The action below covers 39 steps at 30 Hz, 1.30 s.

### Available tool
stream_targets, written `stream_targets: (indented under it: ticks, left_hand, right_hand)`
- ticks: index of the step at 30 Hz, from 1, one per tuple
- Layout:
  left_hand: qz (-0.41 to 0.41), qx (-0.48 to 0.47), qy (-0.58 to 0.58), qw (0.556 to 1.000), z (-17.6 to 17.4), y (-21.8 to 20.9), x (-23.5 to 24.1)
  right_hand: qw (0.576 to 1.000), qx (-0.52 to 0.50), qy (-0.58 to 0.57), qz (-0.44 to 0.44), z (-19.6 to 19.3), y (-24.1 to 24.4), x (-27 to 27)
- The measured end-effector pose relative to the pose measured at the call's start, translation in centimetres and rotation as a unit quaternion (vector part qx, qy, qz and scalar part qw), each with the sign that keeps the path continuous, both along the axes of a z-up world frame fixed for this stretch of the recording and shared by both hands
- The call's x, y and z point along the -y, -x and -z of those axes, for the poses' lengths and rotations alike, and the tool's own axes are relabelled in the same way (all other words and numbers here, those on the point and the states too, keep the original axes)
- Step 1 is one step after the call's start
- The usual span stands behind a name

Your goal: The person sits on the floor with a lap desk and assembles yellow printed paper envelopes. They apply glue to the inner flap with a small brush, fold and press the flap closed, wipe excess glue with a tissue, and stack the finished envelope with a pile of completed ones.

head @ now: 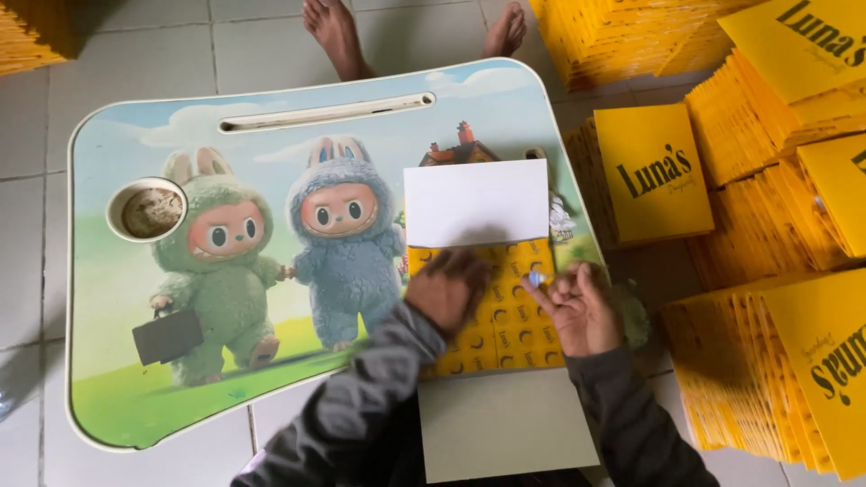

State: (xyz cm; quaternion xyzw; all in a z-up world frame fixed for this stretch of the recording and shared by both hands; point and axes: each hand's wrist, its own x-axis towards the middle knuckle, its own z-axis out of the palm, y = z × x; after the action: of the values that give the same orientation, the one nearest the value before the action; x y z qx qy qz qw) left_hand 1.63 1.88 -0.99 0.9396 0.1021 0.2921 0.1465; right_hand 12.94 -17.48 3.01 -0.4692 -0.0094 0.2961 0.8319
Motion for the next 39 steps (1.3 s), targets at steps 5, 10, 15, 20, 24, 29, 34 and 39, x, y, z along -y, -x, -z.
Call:
stream_targets:
  ticks: [5, 10, 15, 20, 24, 29, 34, 39]
  left_hand:
    - [-0.053, -0.025, -0.030, 0.998, -4.0, -7.9, -8.0]
    - [0.038, -0.253, 0.172, 0.951, -10.5, -7.2, -9.2]
    - [0.120, -0.431, 0.288, 0.847, -14.3, 0.5, -3.8]
    - [0.097, -0.107, -0.047, 0.988, -2.8, 4.9, 1.3]
    - [0.056, -0.087, -0.071, 0.992, -2.4, 6.6, 5.0]
    - [0.044, -0.080, -0.041, 0.995, -1.6, 5.2, 4.1]
    - [0.046, -0.120, -0.018, 0.992, -1.0, 3.1, 2.3]
    - [0.076, -0.122, -0.003, 0.990, -0.5, 2.5, 1.4]
  right_hand:
    - [0.999, 0.003, 0.015, -0.032, 0.4, 0.5, -0.4]
    - [0.999, -0.032, -0.011, -0.011, 2.7, -0.7, 1.1]
    - [0.990, -0.037, -0.123, -0.051, 3.9, -1.1, 2.5]
    - [0.962, -0.071, -0.219, -0.148, 2.9, -3.6, 5.7]
    - [0.990, 0.052, -0.066, -0.113, 1.6, -5.4, 3.8]
    - [0.984, 0.083, -0.011, -0.155, 2.7, -8.3, -4.0]
    - [0.979, 0.092, 0.006, -0.180, 2.7, -9.2, -5.0]
    - [0.986, 0.125, 0.010, -0.110, 2.9, -10.8, 6.9]
